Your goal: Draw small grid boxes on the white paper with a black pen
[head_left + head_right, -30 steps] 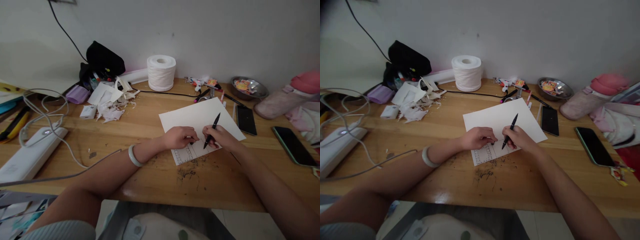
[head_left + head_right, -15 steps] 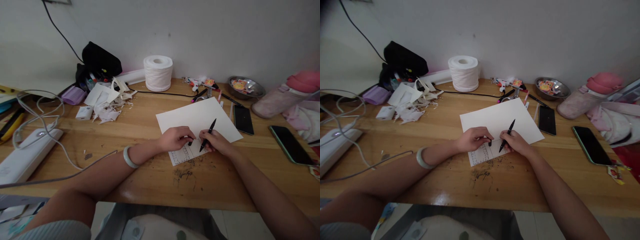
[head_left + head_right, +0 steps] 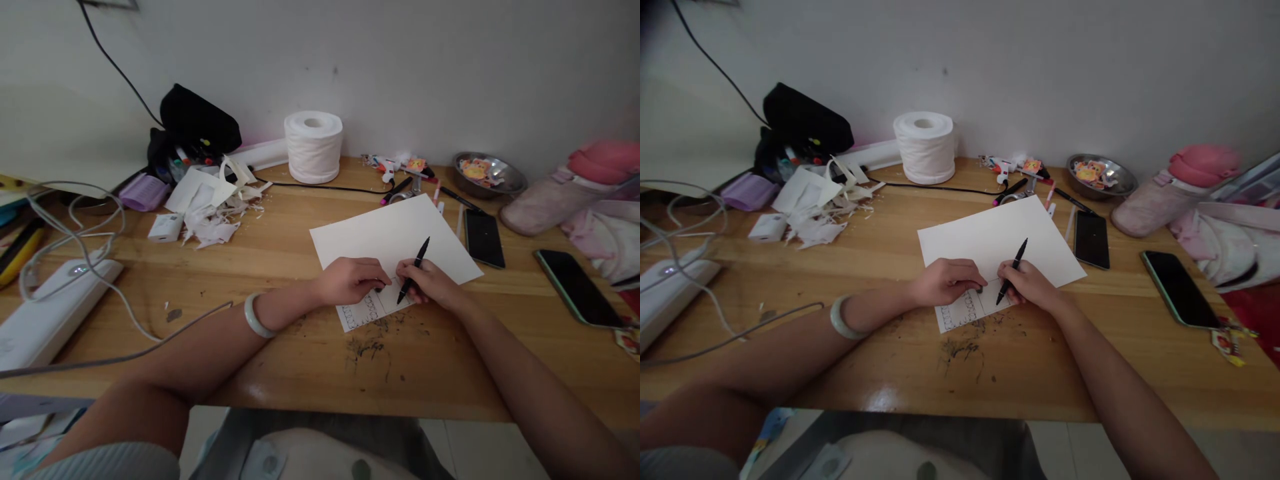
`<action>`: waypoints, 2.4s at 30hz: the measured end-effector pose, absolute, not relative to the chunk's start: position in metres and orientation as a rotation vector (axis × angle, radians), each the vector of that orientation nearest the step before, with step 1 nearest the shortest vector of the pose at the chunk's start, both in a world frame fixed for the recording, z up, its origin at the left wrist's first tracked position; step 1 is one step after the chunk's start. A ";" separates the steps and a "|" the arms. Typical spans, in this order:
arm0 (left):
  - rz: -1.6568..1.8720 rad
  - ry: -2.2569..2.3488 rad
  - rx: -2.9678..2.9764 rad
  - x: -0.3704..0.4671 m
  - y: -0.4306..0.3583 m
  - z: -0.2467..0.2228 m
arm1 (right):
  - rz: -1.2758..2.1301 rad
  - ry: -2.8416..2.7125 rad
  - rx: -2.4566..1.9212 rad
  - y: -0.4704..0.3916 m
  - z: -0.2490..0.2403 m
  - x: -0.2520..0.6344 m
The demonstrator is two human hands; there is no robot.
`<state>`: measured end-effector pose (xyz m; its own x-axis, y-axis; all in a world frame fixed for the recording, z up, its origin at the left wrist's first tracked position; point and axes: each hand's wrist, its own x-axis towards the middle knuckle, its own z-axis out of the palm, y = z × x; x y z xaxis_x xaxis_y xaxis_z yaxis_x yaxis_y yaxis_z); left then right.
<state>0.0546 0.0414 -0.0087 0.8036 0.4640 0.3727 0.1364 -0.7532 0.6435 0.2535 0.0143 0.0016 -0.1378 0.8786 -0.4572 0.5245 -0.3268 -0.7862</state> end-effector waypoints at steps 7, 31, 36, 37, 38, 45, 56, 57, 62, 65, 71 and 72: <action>0.714 0.427 2.378 0.054 0.041 -0.009 | 1.471 -1.579 -1.770 0.015 0.000 0.255; 0.676 0.373 2.326 0.057 0.049 -0.005 | 0.826 -1.640 -1.369 -0.003 -0.006 0.245; 0.655 0.407 2.314 0.057 0.050 -0.005 | 0.531 -2.019 -1.243 -0.012 -0.010 0.245; 0.654 0.413 2.314 0.057 0.050 -0.006 | 0.496 -2.041 -1.238 -0.013 -0.010 0.245; 0.652 0.414 2.314 0.057 0.050 -0.006 | 0.465 -2.055 -1.233 -0.013 -0.009 0.245; 0.626 0.409 2.329 0.057 0.049 -0.002 | 0.230 -2.194 -1.196 -0.013 -0.010 0.245; 0.584 0.416 2.328 0.057 0.050 -0.001 | 0.032 -2.358 -1.119 -0.010 -0.006 0.240; 0.582 0.419 2.326 0.057 0.050 -0.001 | 0.027 -2.375 -1.115 -0.010 -0.006 0.241; 0.595 0.419 2.324 0.057 0.050 -0.002 | 0.002 -2.423 -1.058 -0.013 -0.007 0.242; 0.602 0.415 2.323 0.057 0.051 -0.004 | -0.037 -2.394 -0.970 -0.014 -0.008 0.240; 0.611 0.408 2.320 0.057 0.052 -0.007 | -0.095 -2.420 -0.849 -0.013 -0.006 0.236; 0.613 0.400 2.320 0.057 0.052 -0.007 | -0.102 -2.430 -0.840 -0.013 -0.006 0.236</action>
<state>0.0572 0.0515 -0.0068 0.8408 0.4398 0.3157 0.1118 -0.7116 0.6936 0.2355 -0.0130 -0.0058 -0.6466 0.5468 0.5320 0.5896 0.8007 -0.1064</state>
